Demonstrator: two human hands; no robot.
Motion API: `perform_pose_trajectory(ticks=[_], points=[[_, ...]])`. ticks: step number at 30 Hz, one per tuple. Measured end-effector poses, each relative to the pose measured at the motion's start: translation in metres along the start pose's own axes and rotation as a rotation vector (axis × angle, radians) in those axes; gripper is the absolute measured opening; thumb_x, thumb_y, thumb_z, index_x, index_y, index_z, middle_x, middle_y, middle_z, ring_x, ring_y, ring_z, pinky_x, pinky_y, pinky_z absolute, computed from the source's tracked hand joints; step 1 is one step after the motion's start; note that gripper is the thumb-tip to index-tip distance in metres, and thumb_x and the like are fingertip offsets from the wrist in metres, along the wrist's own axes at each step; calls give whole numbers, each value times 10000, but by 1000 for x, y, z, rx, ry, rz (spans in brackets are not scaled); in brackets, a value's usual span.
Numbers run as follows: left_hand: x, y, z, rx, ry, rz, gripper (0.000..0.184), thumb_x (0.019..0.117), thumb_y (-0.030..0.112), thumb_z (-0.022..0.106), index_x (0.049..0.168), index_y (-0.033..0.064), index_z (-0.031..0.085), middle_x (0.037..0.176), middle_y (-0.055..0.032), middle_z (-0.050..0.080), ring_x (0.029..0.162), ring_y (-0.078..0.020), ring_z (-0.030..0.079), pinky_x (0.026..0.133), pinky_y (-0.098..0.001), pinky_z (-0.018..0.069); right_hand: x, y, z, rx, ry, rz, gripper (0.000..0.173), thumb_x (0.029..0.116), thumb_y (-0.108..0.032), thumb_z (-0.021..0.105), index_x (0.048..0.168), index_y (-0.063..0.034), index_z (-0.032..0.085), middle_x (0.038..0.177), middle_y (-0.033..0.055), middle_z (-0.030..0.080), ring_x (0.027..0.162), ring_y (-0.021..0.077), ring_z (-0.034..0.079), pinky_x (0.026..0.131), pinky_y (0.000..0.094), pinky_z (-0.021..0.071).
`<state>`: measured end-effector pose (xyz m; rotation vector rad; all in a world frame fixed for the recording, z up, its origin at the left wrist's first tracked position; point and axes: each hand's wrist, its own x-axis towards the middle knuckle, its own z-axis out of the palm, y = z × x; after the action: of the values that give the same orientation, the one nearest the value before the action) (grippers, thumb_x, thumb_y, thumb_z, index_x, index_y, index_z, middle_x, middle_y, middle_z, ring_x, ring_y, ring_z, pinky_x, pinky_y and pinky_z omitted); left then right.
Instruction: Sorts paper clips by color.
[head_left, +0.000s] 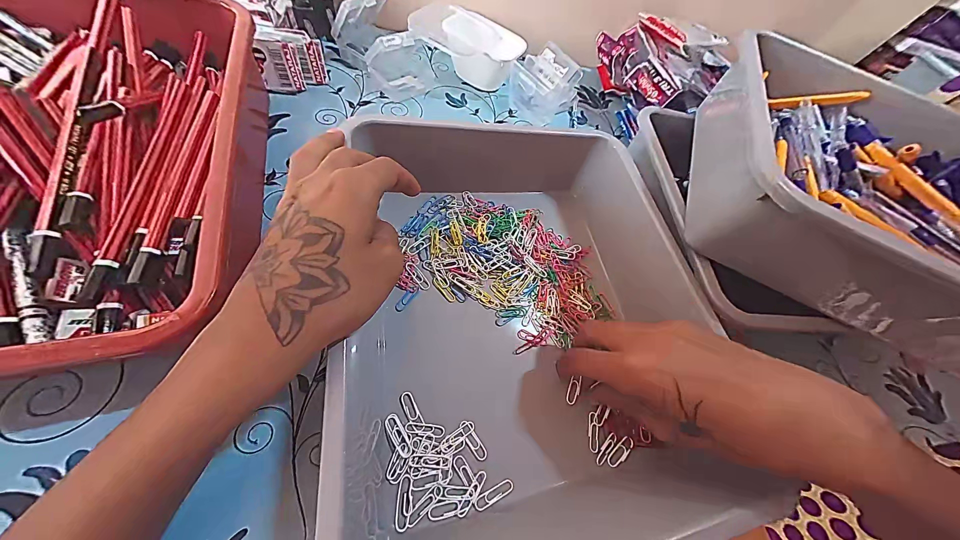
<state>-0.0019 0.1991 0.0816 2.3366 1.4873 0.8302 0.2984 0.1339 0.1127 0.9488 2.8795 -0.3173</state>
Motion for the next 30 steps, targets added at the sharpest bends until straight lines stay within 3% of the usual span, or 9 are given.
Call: perform_pose_trajectory(ticks=[2,7,9,12,14,17,20,24,30], points=[[0,3,-1,-2,-6,-13,393,918,-49,445,1247,-9,656,1309,-268,612,1420,-510,370,1201,-620,202,-2,-2,3,-16,-22,-3,174,866,-156,663,1031,-130,712,896,65,635,759,214,659,563,329,520],[4,4,-2,17,-10,-39,383,917,-33,452,1221,8,681,1264,-234,654,1417,-452,414,1236,-558,170,9,-9,2,-80,-50,-77,120,918,-168,569,954,-103,663,843,40,590,748,193,621,567,305,482],[4,4,-3,21,-13,-45,390,915,-41,452,1224,9,683,1272,-231,655,1425,-451,408,1241,-551,164,18,-16,5,5,-1,-171,150,957,-178,517,934,-89,636,783,36,580,682,185,614,529,308,460],[4,6,-4,17,-28,-67,401,919,-31,450,1244,19,678,1303,-227,640,1445,-440,382,1239,-545,168,29,-31,9,215,142,-250,227,1053,-252,485,1105,-90,636,883,39,641,752,152,638,606,262,503],[4,6,-4,12,-30,-58,391,918,-31,455,1236,9,679,1287,-236,644,1434,-440,400,1246,-543,156,29,-35,9,228,224,-257,262,1071,-269,467,1208,-98,611,958,37,666,795,125,641,658,224,517],[3,5,-4,15,-31,-60,396,916,-29,454,1241,9,677,1294,-234,642,1440,-443,386,1242,-537,160,17,-31,4,107,243,-247,236,1065,-211,455,1173,-104,635,958,51,698,833,153,674,681,239,526],[4,5,-4,19,-37,-57,390,922,-28,453,1240,8,677,1315,-241,634,1457,-449,366,1242,-540,165,-4,-22,4,3,110,-209,277,1023,-246,455,1129,-106,670,940,73,690,818,222,693,629,319,543],[3,6,-6,47,-64,-66,380,934,-11,456,1248,18,669,1314,-234,633,1454,-450,362,1242,-535,159,-10,-19,12,-16,110,-180,301,1063,-283,422,1075,-136,684,908,66,678,792,218,681,603,312,526],[5,9,-7,44,-72,-79,369,943,-36,465,1246,6,672,1309,-231,638,1457,-431,370,1257,-517,125,36,-49,15,-19,222,-352,244,987,-75,459,957,-95,700,791,69,646,632,207,615,487,312,442]])
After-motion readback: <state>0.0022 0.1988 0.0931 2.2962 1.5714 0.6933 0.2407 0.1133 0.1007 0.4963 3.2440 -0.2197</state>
